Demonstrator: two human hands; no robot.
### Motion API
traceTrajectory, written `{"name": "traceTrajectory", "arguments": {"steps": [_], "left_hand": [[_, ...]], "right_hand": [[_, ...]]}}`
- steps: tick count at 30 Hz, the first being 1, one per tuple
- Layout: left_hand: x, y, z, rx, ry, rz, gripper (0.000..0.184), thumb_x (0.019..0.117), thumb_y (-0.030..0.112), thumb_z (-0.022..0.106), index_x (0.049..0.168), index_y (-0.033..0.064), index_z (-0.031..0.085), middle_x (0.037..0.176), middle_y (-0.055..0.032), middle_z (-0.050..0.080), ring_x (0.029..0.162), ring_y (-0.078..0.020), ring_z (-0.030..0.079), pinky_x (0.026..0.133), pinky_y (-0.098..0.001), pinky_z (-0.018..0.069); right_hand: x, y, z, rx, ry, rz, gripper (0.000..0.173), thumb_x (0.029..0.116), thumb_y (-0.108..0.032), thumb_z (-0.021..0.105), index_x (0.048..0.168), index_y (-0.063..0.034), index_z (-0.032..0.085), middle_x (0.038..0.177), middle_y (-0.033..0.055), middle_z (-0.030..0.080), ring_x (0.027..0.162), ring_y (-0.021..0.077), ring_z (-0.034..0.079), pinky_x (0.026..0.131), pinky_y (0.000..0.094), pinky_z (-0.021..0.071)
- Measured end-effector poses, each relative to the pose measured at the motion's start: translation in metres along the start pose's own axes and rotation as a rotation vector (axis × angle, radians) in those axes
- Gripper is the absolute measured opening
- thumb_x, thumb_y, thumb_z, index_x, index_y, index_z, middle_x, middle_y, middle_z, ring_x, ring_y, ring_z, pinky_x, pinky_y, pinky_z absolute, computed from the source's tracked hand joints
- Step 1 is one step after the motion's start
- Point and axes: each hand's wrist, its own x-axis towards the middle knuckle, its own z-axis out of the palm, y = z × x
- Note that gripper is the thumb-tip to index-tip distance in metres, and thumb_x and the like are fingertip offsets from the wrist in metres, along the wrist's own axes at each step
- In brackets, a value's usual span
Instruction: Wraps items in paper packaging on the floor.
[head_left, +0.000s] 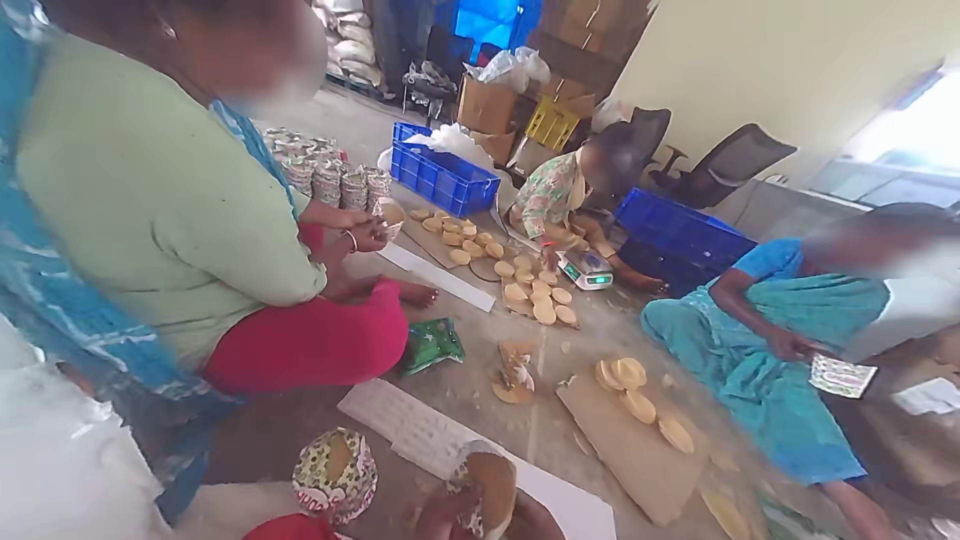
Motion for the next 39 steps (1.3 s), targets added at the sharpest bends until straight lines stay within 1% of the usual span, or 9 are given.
{"name": "traceTrajectory", "arguments": {"steps": [4,7,12,16,19,22,26,32,39], "left_hand": [[0.013,-0.007,-0.006,0.174,0.085,0.064,0.039,0.1014,0.007,0.06,0.135,-0.0079,0.048,0.116,-0.0228,0.062,0.096,-0.0296,0.067,0.078,-0.0483,0.0593],[0.009,-0.016,-0.005,0.335,0.092,0.141,0.023,0.0981,0.002,0.062,0.118,-0.0088,0.057,0.095,-0.0143,0.068,0.078,-0.0197,0.069,0.067,-0.0394,0.0613],[-0.003,-0.011,-0.005,0.509,0.012,0.095,0.027,0.0997,0.005,0.062,0.122,-0.0084,0.058,0.103,-0.0141,0.069,0.079,-0.0165,0.069,0.067,-0.0337,0.0602],[-0.007,-0.005,-0.002,0.522,0.098,0.026,0.029,0.1042,0.006,0.054,0.128,-0.0101,0.055,0.106,-0.0209,0.064,0.081,-0.0216,0.066,0.071,-0.0376,0.0575],[-0.002,-0.008,-0.006,0.561,0.161,-0.025,0.034,0.104,0.009,0.056,0.132,-0.0095,0.053,0.115,-0.0248,0.064,0.091,-0.0267,0.067,0.078,-0.041,0.0578],[-0.006,-0.006,0.005,0.542,0.179,-0.052,0.034,0.1027,0.01,0.06,0.13,-0.0096,0.054,0.112,-0.0233,0.063,0.084,-0.0237,0.065,0.073,-0.038,0.0568],[0.01,-0.024,-0.01,0.47,0.128,0.072,0.031,0.0994,0.006,0.063,0.124,-0.0101,0.057,0.103,-0.0222,0.066,0.082,-0.0259,0.07,0.071,-0.0429,0.0606],[-0.006,-0.014,0.003,0.519,0.224,0.158,0.029,0.1039,0.007,0.056,0.125,-0.0139,0.056,0.108,-0.0259,0.065,0.089,-0.0264,0.067,0.08,-0.0422,0.0574],[0.007,-0.025,-0.016,0.563,0.281,0.372,0.032,0.0978,0.009,0.065,0.121,-0.014,0.06,0.106,-0.0267,0.067,0.094,-0.0303,0.069,0.085,-0.0496,0.0578]], "right_hand": [[0.008,-0.03,0.005,-0.424,0.179,-0.35,0.054,0.0887,-0.012,0.069,0.134,0.0131,0.055,0.134,0.0258,0.061,0.118,0.0253,0.063,0.1,0.0376,0.0522],[0.017,-0.047,0.018,-0.76,-0.018,-0.717,0.042,0.0831,-0.025,0.081,0.114,0.0033,0.073,0.121,0.019,0.07,0.117,0.0279,0.066,0.1,0.0417,0.0546],[0.044,-0.049,0.03,-1.204,-0.279,-1.076,0.005,0.0819,-0.005,0.073,0.083,-0.0081,0.076,0.087,0.0082,0.074,0.089,0.0279,0.072,0.077,0.0414,0.0602],[0.039,-0.031,0.035,-1.383,-0.317,-1.27,0.008,0.0828,-0.002,0.068,0.086,-0.0065,0.075,0.085,0.0063,0.073,0.088,0.025,0.072,0.079,0.0368,0.0602],[0.027,-0.022,0.034,-1.448,-0.357,-1.085,0.02,0.0842,0.002,0.07,0.101,-0.0038,0.078,0.1,0.0094,0.077,0.095,0.0264,0.075,0.08,0.039,0.0625],[0.03,-0.039,0.035,-1.322,-0.277,-0.802,0.01,0.0815,-0.003,0.075,0.091,-0.0016,0.078,0.092,0.0159,0.075,0.091,0.0349,0.073,0.079,0.0491,0.0605],[0.039,-0.073,0.034,-1.073,-0.121,-0.255,0.028,0.0858,-0.012,0.079,0.107,0.0042,0.072,0.106,0.0218,0.069,0.103,0.0342,0.067,0.097,0.0462,0.0527],[0.004,-0.033,0.074,-1.361,0.098,-0.693,0.02,0.0808,0.009,0.069,0.099,0.0051,0.076,0.095,0.0206,0.074,0.093,0.0375,0.073,0.078,0.0451,0.0621],[0.031,-0.044,0.045,-0.77,0.181,-0.133,0.032,0.0832,-0.011,0.081,0.107,0.0063,0.07,0.1,0.0208,0.068,0.093,0.0311,0.066,0.089,0.0455,0.054]]}}
